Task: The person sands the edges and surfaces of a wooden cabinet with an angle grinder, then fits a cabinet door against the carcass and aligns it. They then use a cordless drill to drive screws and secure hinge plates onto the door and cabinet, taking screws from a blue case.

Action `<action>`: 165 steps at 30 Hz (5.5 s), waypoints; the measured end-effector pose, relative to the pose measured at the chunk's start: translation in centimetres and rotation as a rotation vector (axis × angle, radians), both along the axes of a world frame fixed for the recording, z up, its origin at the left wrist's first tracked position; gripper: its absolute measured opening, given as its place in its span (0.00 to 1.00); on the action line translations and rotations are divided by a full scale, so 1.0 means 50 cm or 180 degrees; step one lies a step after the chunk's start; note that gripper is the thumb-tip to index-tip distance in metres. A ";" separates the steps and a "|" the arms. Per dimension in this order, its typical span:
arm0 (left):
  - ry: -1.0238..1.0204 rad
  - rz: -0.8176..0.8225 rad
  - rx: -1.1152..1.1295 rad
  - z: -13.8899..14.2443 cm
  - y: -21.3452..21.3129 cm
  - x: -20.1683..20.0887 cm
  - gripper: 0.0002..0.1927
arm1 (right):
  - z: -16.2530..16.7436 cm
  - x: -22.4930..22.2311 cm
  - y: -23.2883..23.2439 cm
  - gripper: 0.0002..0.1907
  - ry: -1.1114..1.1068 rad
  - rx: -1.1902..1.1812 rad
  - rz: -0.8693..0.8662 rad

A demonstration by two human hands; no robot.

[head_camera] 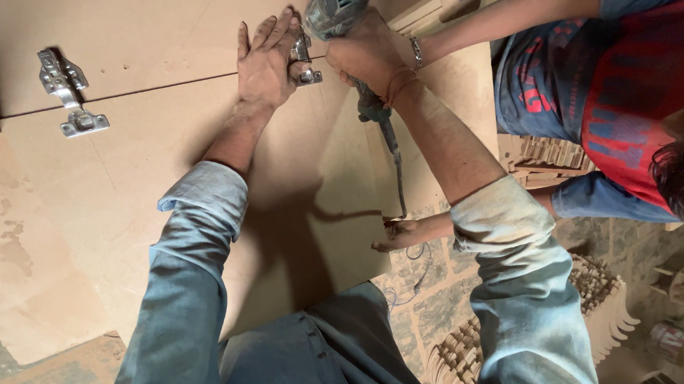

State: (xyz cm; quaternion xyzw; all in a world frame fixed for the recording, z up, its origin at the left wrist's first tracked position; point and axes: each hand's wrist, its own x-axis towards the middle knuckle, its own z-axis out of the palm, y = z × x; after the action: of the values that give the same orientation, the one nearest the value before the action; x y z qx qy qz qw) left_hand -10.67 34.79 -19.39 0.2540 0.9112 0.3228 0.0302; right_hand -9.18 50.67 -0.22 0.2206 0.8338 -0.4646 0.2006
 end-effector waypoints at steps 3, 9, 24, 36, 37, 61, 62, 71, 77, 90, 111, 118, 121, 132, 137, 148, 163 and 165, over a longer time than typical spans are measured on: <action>0.0071 0.0005 -0.0001 -0.001 0.000 0.000 0.42 | -0.004 0.001 0.001 0.05 0.0126 -0.0148 -0.0052; 0.0003 -0.0026 -0.0092 0.001 0.001 0.000 0.43 | -0.017 0.003 0.008 0.04 0.0168 -0.0104 -0.0102; 0.0057 0.0038 -0.0010 -0.013 0.000 -0.001 0.43 | -0.012 0.011 0.002 0.05 0.0293 0.0049 -0.0035; 0.0061 0.0022 -0.0040 -0.020 0.003 0.000 0.43 | 0.000 0.010 -0.009 0.03 0.0211 -0.0001 0.0038; 0.0074 0.0022 -0.0041 -0.020 0.003 0.000 0.43 | 0.002 0.010 -0.007 0.03 0.0229 0.0042 0.0088; 0.0119 0.0027 -0.0026 -0.024 0.002 0.002 0.42 | 0.013 0.017 -0.013 0.02 0.0239 0.0130 0.0179; 0.0114 0.0035 -0.0013 -0.024 0.003 0.002 0.42 | 0.008 0.017 -0.010 0.03 0.0254 0.0110 0.0171; 0.0139 -0.0003 -0.0033 -0.018 0.003 0.001 0.43 | -0.040 0.009 0.004 0.06 0.0477 -0.0089 0.0295; 0.0011 -0.0018 -0.0099 -0.017 0.001 0.001 0.43 | -0.056 0.007 0.004 0.12 0.0694 -0.0067 0.0152; 0.0163 0.0022 -0.0065 -0.017 0.000 0.001 0.44 | -0.055 0.003 0.009 0.08 0.0445 0.0197 0.0317; 0.0093 0.0041 -0.0040 -0.024 -0.003 0.001 0.42 | -0.038 0.018 0.022 0.25 0.1262 0.0435 0.0925; 0.0082 -0.0024 -0.0015 -0.016 -0.013 -0.002 0.41 | 0.026 0.181 0.077 0.20 0.1699 0.1100 0.1216; 0.0047 -0.0037 -0.0051 -0.013 -0.009 -0.004 0.42 | 0.064 0.317 0.100 0.21 0.1374 0.1143 0.0852; 0.1155 -0.0042 0.0286 0.058 0.076 0.048 0.13 | -0.041 0.604 0.239 0.04 0.0388 0.0046 -0.1415; 0.1030 -0.0546 0.0811 0.108 0.193 0.112 0.07 | -0.087 0.648 0.278 0.03 0.0561 0.0079 -0.1390; -0.0164 -0.0650 0.0461 0.078 0.375 0.113 0.20 | -0.154 0.707 0.300 0.10 0.1016 0.0052 -0.1323; -0.3056 -0.0474 0.2534 0.069 0.581 -0.058 0.26 | -0.161 0.705 0.313 0.19 0.0918 0.0259 -0.1263; -0.2554 -0.0558 0.2369 0.068 0.578 -0.058 0.18 | -0.157 0.699 0.309 0.20 0.0891 0.0166 -0.1344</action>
State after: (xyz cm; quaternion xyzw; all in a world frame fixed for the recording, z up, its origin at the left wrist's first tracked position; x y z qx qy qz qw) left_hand -13.55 63.72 -16.00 0.1796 0.6281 0.6908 0.3099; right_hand 25.78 66.10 -8.09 0.3285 0.8006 -0.5006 -0.0240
